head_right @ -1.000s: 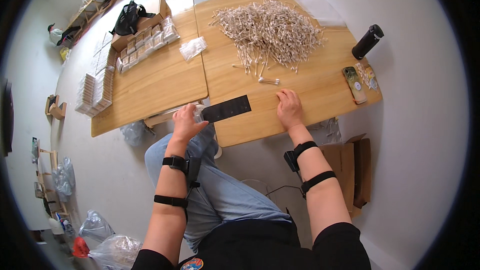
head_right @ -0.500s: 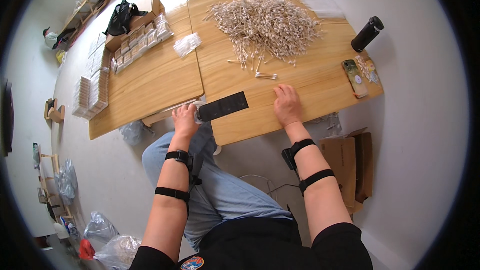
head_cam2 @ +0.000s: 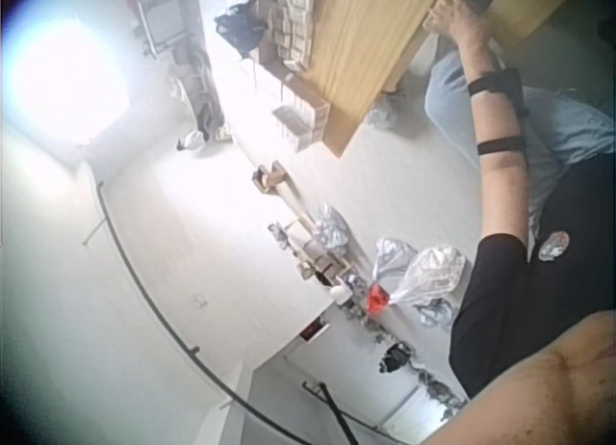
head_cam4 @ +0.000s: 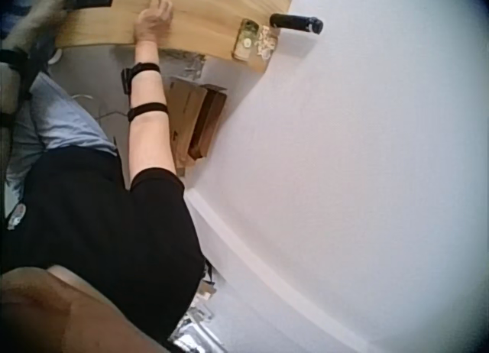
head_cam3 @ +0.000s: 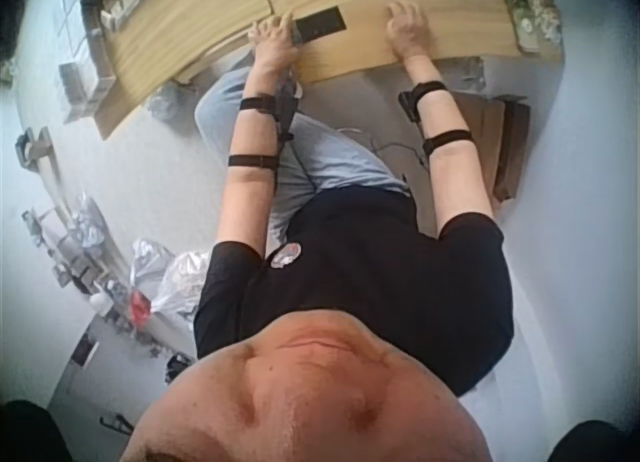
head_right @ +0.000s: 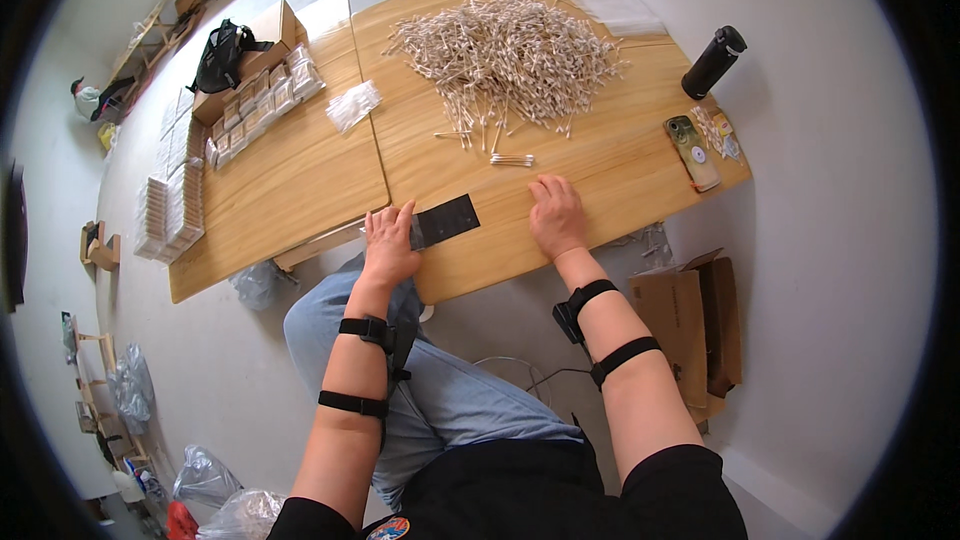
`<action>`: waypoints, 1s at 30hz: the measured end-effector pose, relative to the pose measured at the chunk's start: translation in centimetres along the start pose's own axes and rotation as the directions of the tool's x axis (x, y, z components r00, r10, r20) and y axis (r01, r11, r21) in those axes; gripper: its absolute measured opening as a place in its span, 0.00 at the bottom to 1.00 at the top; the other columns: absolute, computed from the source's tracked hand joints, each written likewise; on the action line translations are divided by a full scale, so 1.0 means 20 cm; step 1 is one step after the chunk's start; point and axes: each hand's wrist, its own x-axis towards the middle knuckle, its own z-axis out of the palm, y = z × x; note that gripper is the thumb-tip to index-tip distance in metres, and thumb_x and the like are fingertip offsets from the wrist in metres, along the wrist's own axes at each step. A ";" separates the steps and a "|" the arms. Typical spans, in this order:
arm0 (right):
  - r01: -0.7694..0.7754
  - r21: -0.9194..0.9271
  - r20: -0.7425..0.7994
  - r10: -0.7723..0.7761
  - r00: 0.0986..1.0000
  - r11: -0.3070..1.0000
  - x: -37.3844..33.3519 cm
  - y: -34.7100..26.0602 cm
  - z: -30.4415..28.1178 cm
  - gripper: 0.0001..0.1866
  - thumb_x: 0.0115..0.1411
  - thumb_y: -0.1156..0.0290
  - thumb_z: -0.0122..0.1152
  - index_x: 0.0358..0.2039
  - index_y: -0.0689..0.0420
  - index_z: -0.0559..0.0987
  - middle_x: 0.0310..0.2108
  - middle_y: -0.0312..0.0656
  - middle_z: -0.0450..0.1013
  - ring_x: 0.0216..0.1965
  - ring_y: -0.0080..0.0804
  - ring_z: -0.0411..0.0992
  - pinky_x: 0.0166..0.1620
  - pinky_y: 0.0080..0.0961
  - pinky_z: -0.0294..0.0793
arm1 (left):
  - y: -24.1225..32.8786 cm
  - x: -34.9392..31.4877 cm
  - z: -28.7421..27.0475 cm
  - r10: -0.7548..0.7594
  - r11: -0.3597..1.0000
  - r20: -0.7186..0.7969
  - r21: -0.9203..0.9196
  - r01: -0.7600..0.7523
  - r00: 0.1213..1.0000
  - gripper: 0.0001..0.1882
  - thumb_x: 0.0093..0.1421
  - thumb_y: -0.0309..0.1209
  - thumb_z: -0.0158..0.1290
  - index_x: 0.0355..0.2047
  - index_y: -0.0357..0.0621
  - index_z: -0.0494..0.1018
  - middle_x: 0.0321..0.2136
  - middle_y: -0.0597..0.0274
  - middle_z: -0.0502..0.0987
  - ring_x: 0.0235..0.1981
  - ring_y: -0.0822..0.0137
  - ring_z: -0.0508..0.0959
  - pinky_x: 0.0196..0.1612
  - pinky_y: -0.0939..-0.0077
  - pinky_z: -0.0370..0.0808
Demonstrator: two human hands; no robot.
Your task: Picking up cotton swabs from a pile, aligning them, and putting them into plastic bags.
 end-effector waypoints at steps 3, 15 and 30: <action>0.000 -0.007 0.002 0.000 1.000 1.000 0.01 0.01 -0.01 0.17 0.49 0.76 0.58 0.43 0.55 0.77 0.47 0.41 0.72 0.54 0.40 0.67 0.57 0.37 0.68 | 0.07 0.02 -0.01 -0.025 0.998 0.011 -0.052 0.025 1.000 0.41 0.44 0.28 0.56 0.63 0.45 0.62 0.51 0.53 0.69 0.61 0.53 0.63 0.70 0.47 0.44; -0.059 0.076 0.032 0.057 0.998 0.995 0.06 0.04 0.04 0.27 0.54 0.72 0.58 0.57 0.59 0.70 0.56 0.45 0.68 0.58 0.44 0.64 0.61 0.39 0.64 | 0.13 -0.02 0.07 -0.017 0.993 -0.032 -0.114 0.014 0.999 0.42 0.43 0.26 0.53 0.64 0.43 0.60 0.60 0.50 0.62 0.68 0.51 0.55 0.71 0.46 0.41; -0.034 -0.175 0.372 0.098 0.923 0.984 0.17 -0.05 0.12 0.37 0.67 0.48 0.43 0.70 0.59 0.53 0.71 0.45 0.50 0.72 0.39 0.46 0.71 0.46 0.39 | 0.21 0.02 0.12 0.102 0.976 -0.138 -0.178 -0.127 0.985 0.35 0.55 0.30 0.53 0.64 0.40 0.60 0.64 0.49 0.60 0.70 0.52 0.52 0.71 0.47 0.44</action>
